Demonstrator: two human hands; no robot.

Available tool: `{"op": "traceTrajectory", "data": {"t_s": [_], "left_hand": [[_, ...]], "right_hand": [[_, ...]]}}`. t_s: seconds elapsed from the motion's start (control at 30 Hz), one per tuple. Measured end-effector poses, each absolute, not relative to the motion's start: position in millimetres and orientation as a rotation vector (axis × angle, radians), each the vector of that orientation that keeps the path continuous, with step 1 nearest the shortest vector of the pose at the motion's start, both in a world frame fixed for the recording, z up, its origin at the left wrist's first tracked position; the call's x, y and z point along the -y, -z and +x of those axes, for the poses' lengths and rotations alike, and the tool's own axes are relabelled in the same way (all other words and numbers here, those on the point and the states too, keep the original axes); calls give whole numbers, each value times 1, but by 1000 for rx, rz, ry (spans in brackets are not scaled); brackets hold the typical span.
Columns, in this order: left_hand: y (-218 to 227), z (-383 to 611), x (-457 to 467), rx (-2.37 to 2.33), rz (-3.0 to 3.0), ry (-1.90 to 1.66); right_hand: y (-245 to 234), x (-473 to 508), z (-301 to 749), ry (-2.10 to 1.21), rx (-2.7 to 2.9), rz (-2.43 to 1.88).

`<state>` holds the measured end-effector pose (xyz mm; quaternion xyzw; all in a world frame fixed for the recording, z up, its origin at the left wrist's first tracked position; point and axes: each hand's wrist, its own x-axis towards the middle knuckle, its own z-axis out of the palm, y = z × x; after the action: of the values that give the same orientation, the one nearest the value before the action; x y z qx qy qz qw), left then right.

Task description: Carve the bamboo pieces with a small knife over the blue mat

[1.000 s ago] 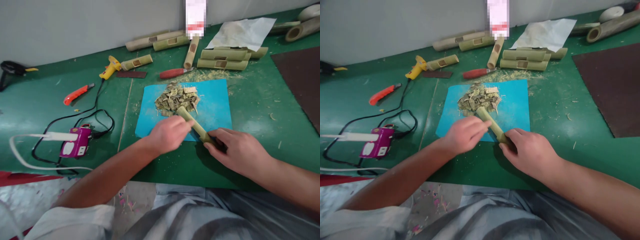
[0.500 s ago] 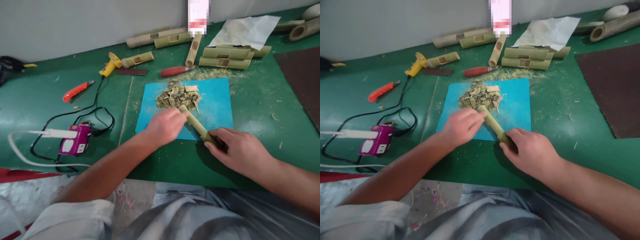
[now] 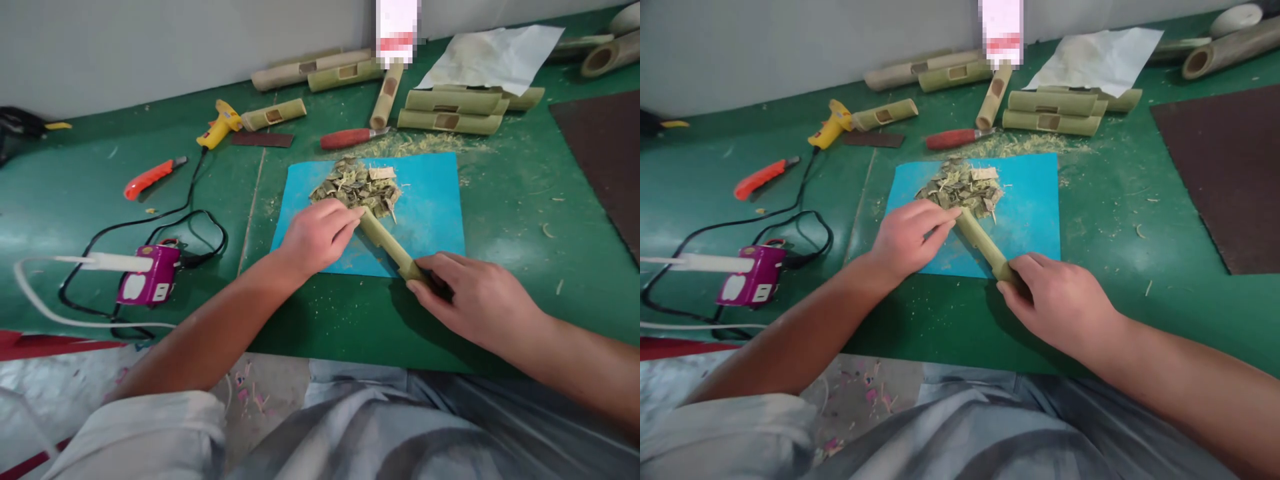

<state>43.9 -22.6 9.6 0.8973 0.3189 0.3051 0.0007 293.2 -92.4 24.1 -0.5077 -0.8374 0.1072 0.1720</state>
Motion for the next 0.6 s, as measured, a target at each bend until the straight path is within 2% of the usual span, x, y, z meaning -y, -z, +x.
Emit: {"op": "traceTrajectory", "data": {"t_s": [0.13, 0.3, 0.43, 0.6], "left_hand": [[-9, 44, 22, -764, 2882, -845], [-9, 42, 20, -999, 2854, -951], [-10, 44, 26, -778, 2876, -801], [-8, 40, 16, -974, 2758, -930]], "right_hand": [[-24, 92, 293, -311, 2389, -1437], [-24, 92, 293, -322, 2382, -1462], [-25, 92, 293, -349, 2391, -1475], [-26, 92, 293, -328, 2363, -1487]]}}
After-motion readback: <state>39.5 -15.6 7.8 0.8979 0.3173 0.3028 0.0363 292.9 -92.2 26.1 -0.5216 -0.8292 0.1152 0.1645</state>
